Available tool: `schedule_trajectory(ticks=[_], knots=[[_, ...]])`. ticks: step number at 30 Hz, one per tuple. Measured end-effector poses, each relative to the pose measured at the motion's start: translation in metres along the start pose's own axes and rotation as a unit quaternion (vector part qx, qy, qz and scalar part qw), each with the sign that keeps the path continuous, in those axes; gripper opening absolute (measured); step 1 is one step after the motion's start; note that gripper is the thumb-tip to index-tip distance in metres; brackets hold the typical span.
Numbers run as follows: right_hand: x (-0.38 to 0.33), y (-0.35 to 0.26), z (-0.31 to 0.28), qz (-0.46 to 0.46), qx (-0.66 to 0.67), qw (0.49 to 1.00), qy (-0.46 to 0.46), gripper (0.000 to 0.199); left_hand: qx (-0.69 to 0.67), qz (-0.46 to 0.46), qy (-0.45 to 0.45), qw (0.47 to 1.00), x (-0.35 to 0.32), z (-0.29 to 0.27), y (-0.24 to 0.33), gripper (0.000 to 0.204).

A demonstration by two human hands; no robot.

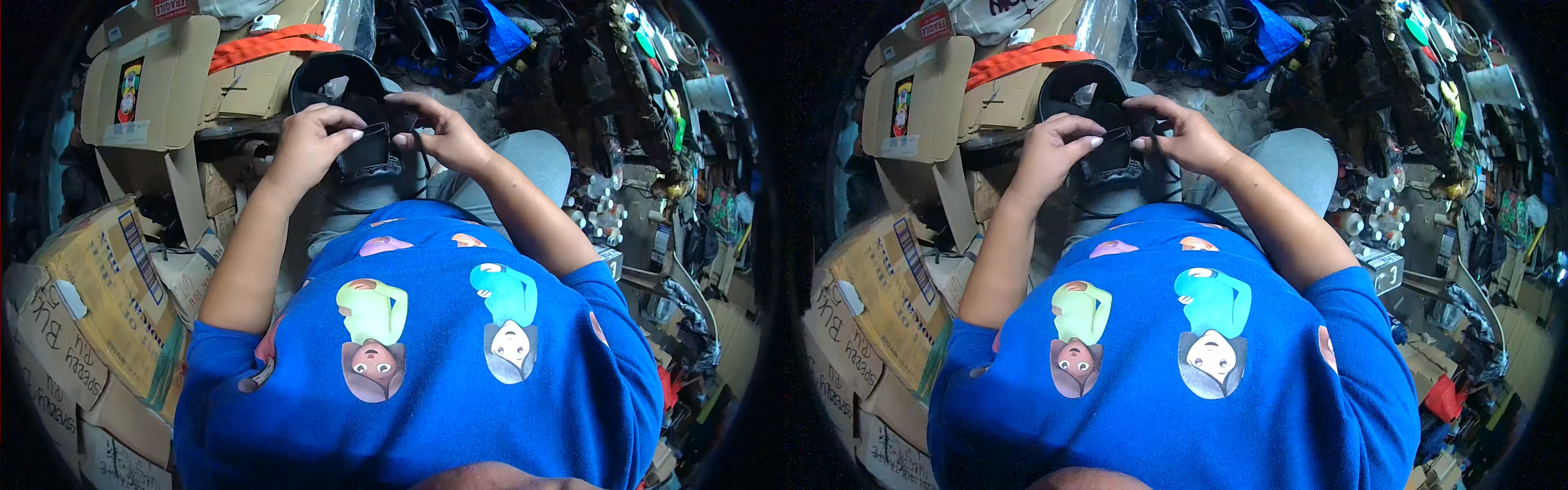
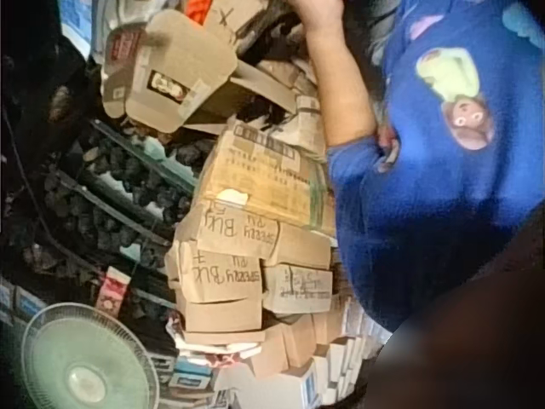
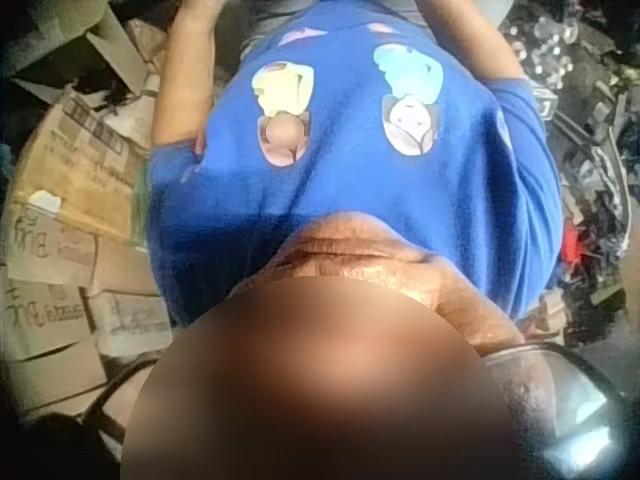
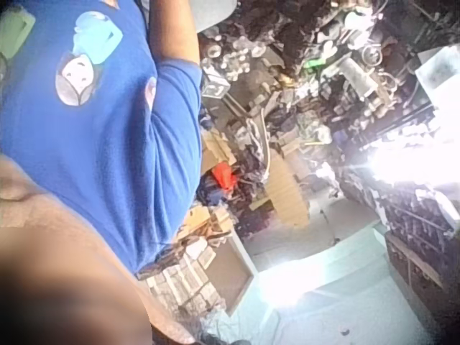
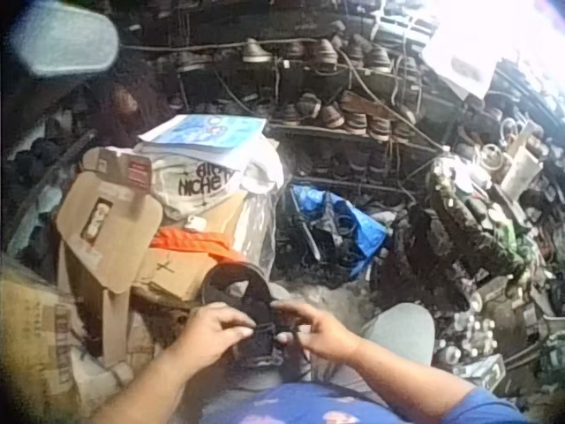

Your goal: Manually sewing or stitching a leather shoe component.

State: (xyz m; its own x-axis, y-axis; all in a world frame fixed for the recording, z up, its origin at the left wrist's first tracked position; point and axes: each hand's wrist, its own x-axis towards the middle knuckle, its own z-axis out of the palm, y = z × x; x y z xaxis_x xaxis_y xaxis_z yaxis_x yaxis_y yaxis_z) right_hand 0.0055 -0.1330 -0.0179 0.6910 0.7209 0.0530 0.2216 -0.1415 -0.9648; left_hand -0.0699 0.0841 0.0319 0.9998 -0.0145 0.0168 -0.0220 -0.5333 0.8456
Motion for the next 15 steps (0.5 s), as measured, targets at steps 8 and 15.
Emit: schedule_trajectory(ticks=[8, 15], knots=[[-0.001, 0.007, -0.006, 0.097, 0.257, 0.960, -0.049, 0.059, 0.051, -0.072, -0.074, 0.993, 0.018, 0.009, 0.002, 0.018], [0.000, 0.007, -0.005, 0.095, 0.241, 0.965, -0.046, 0.059, 0.083, -0.071, -0.047, 0.993, 0.019, 0.014, 0.000, 0.016]])
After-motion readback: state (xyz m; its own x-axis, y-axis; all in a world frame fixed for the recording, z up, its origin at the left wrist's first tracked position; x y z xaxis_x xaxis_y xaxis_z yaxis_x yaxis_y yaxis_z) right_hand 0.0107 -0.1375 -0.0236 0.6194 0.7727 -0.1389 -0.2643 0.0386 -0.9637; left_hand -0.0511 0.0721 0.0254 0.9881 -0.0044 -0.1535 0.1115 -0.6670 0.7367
